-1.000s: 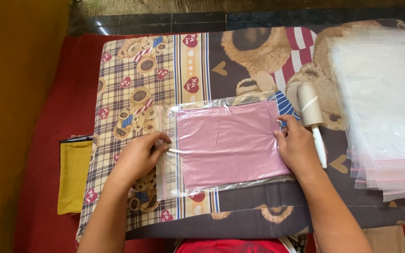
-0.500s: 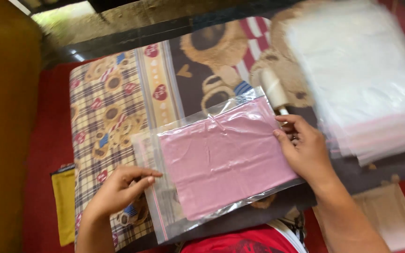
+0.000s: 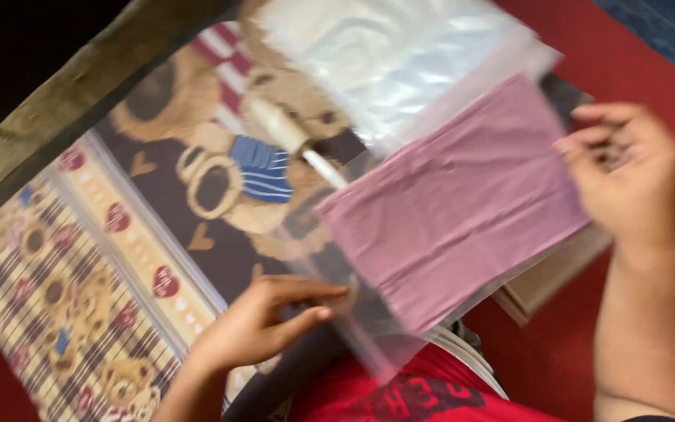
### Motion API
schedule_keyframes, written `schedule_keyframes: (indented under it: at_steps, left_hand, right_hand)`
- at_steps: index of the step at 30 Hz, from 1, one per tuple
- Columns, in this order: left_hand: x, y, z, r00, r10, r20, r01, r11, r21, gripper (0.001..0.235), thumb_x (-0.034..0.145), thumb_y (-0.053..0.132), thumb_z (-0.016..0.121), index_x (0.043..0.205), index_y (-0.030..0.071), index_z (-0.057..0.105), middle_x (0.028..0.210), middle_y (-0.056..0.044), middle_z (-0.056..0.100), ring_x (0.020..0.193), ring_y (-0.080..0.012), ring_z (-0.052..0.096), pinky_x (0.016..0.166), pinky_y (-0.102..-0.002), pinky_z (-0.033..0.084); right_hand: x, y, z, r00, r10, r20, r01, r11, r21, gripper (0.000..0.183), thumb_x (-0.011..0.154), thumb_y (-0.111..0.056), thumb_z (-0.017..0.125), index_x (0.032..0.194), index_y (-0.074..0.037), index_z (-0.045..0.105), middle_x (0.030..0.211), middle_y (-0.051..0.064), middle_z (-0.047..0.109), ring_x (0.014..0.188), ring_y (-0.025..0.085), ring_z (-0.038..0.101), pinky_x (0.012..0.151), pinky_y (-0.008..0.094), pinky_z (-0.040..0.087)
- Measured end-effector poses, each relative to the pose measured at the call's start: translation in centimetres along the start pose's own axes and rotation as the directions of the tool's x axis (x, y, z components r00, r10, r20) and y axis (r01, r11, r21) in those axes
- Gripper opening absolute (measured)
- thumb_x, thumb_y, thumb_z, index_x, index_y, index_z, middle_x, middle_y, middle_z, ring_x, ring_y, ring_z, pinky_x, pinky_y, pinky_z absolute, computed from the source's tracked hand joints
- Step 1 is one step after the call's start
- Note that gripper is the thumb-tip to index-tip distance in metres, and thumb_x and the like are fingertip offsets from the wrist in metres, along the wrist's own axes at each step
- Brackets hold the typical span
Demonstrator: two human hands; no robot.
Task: The person uses a lint roller on a folded pink cloth, then places the cloth into a clear ziplock bag, seals it, and presses out air. The cloth remains inside the sealed bag on the table.
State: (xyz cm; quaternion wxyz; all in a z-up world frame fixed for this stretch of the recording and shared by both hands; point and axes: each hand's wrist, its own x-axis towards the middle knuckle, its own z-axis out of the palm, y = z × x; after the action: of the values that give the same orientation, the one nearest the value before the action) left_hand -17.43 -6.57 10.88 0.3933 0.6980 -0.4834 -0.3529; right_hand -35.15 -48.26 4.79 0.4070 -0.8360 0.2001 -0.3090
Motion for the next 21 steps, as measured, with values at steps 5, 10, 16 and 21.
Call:
schedule_keyframes:
  at_steps: [5,10,16,21]
  left_hand:
    - [7.6,1.7,7.3,0.987,0.038,0.157,-0.027,0.997,-0.072,0.033,0.097,0.025,0.062,0.124,0.011,0.072,0.109,-0.007,0.080,0.079,-0.0168,0.073,0.069,-0.030,0.052]
    - [12.6,0.2,15.3,0.949,-0.047,0.312,0.088,0.989,-0.120,0.032,0.094,0.021,0.067,0.125,0.012,0.074,0.068,-0.004,0.062,0.056,-0.0132,0.048,0.057,-0.032,0.039]
    - [15.6,-5.1,23.5,0.809,-0.359,0.465,0.463,0.877,-0.128,0.036,0.091,0.024,0.069,0.125,0.012,0.075,0.096,-0.001,0.079,0.075,-0.0057,0.072,0.079,-0.022,0.053]
    - [16.3,-8.9,27.3,0.754,-0.413,0.511,0.622,0.698,-0.355,0.041,0.091,0.017,0.070,0.127,-0.003,0.069,0.104,-0.024,0.075,0.075,-0.0193,0.077,0.060,-0.024,0.060]
  right_hand:
    - [-2.4,8.5,-8.2,0.987,0.126,-0.098,-0.133,0.988,-0.073,0.037,0.117,0.011,0.071,0.147,0.000,0.053,0.116,0.016,0.066,0.098,0.015,0.061,0.090,0.023,0.047]
    - [-7.0,17.4,-10.9,0.933,0.333,-0.134,-0.350,0.929,-0.125,0.035,0.110,0.007,0.074,0.141,-0.006,0.063,0.105,0.009,0.067,0.086,0.009,0.058,0.077,0.022,0.044]
    - [-13.0,27.1,-7.4,0.845,0.523,-0.113,-0.534,0.837,-0.121,0.035,0.098,0.003,0.065,0.131,-0.009,0.069,0.092,0.003,0.071,0.080,0.010,0.063,0.072,0.024,0.048]
    - [-14.2,34.8,-5.5,0.859,0.503,-0.098,-0.512,0.845,-0.153,0.044,0.090,-0.005,0.069,0.133,-0.011,0.071,0.094,0.012,0.073,0.077,0.018,0.066,0.064,0.029,0.052]
